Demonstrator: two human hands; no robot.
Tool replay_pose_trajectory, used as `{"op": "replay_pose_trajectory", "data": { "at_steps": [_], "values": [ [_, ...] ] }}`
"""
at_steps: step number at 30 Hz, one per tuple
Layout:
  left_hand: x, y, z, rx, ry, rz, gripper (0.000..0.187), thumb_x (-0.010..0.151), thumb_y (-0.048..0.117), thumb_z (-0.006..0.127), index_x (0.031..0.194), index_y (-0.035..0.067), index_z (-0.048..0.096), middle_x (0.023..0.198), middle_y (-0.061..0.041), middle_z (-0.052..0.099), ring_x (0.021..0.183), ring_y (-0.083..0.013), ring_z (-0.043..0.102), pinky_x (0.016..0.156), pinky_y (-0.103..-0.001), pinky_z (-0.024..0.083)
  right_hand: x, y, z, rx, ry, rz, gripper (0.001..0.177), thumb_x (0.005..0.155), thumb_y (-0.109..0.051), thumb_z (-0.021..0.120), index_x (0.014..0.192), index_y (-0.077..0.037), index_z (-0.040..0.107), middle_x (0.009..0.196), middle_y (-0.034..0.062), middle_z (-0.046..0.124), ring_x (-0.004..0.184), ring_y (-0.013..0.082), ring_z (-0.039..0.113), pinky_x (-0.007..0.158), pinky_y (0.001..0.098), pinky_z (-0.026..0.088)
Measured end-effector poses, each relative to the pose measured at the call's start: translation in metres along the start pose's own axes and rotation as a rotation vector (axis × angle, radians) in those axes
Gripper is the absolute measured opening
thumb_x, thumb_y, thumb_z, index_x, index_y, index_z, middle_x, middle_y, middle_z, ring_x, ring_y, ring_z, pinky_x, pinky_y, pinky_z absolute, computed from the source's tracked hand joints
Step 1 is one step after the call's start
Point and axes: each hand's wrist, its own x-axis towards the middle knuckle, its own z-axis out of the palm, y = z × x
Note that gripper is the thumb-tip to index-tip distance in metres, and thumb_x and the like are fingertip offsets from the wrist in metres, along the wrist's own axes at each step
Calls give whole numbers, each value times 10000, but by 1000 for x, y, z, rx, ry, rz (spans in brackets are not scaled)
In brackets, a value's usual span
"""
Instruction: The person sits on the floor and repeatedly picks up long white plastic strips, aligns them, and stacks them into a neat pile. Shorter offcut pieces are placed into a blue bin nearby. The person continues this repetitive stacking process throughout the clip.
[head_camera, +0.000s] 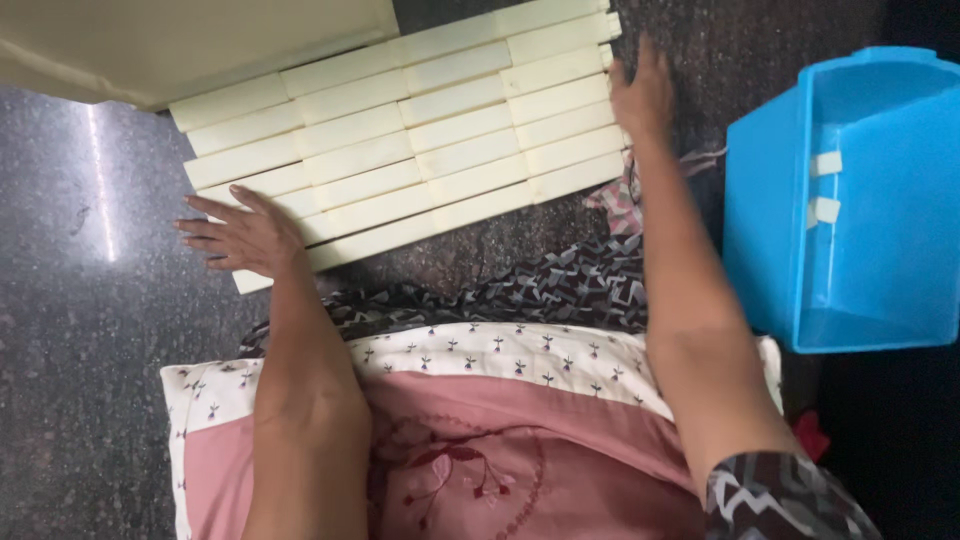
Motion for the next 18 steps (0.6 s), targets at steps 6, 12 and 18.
{"op": "replay_pose_trajectory", "data": {
  "at_steps": [6,12,18],
  "values": [
    [2,-1,-9,-38,-19,62,815,1068,696,151,1691,171,125,1725,-244,40,1592,-463,97,1240,-672,150,58,-1,16,283,-114,-94,527,1103,-299,531,1589,-133,414,1491,214,558,1410,378,534,1210,428,416],
    [23,-1,-12,-39,-17,120,855,1064,721,123,1704,156,87,1723,-259,22,1591,-470,65,1265,-663,89,27,-15,56,410,-17,-320,485,1103,-162,498,1571,-46,440,1611,232,450,1513,412,405,1247,431,350],
    [41,-4,-13,-44,-32,144,815,1070,700,158,1701,187,98,1737,-244,25,1601,-452,50,1268,-651,88,-10,-35,52,378,-24,-345,539,1060,-134,542,1574,-30,418,1594,262,445,1486,424,432,1227,436,378]
  ]
}}
